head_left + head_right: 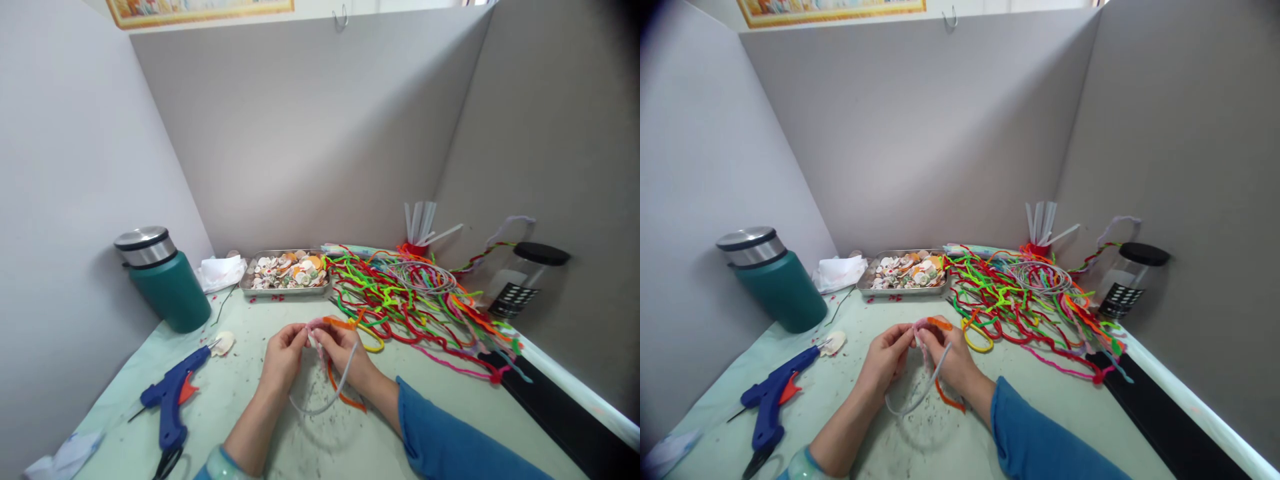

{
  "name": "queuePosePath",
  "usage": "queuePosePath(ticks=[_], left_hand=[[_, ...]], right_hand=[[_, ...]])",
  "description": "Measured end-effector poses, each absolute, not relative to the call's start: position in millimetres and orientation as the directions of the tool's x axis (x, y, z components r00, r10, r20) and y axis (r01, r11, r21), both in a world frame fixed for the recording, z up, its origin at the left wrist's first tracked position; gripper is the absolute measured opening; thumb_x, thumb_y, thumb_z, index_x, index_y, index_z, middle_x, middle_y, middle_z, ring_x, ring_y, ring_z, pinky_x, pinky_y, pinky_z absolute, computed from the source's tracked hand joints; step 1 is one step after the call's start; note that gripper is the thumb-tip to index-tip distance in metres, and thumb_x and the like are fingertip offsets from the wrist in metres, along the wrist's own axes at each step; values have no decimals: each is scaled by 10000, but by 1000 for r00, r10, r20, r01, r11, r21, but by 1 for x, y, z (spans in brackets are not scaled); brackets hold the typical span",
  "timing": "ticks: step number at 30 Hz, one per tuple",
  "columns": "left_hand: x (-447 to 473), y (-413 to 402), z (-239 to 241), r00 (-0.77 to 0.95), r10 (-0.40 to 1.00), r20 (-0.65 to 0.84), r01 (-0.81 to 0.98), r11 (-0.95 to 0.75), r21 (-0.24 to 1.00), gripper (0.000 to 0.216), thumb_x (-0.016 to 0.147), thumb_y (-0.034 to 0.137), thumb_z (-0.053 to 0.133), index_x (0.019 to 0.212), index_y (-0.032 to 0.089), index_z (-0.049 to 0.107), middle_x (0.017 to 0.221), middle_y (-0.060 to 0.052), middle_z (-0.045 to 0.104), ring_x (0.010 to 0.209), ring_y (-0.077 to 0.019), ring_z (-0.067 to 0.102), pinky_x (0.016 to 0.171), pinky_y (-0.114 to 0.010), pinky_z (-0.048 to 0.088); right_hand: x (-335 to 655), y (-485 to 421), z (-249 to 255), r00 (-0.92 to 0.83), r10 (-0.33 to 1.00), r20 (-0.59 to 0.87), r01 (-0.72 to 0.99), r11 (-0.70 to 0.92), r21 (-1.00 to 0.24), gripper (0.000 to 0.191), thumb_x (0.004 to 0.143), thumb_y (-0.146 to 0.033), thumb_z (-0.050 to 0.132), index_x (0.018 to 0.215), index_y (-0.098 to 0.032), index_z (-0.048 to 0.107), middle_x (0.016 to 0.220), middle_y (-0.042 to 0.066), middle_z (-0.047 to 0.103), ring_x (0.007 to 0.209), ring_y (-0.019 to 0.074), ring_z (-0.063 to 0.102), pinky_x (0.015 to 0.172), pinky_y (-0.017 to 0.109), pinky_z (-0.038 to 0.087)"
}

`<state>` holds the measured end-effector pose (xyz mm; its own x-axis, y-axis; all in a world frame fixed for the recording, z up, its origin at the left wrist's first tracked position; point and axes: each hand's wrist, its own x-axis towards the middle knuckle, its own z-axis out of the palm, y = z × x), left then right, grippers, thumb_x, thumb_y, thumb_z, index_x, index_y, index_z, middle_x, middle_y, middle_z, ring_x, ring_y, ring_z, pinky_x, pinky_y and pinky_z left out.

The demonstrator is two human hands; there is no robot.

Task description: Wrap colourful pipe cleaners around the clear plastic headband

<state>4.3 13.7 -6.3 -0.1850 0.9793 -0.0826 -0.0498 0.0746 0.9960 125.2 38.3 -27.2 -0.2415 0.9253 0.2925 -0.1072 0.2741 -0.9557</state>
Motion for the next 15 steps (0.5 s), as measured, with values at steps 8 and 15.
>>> queuePosePath(ticks=[8,15], left_hand=[[5,13,-11,-77,997,-11,125,20,992,262,668,384,606,757,137,611,558,25,556,420,-67,411,413,-173,286],[4,11,-14,-107,976,188,429,-125,894,122,672,294,573,697,176,554,487,76,450,442,-81,360,462,-180,266]], right_hand=[[132,38,-22,-220,937,273,-2,279,-960,197,784,-372,533,785,-191,610,710,10,598,596,134,553,484,218,428],[127,34,-25,-225,951,213,-38,210,-977,218,800,-411,517,785,-203,579,553,-39,522,389,90,427,367,209,329]])
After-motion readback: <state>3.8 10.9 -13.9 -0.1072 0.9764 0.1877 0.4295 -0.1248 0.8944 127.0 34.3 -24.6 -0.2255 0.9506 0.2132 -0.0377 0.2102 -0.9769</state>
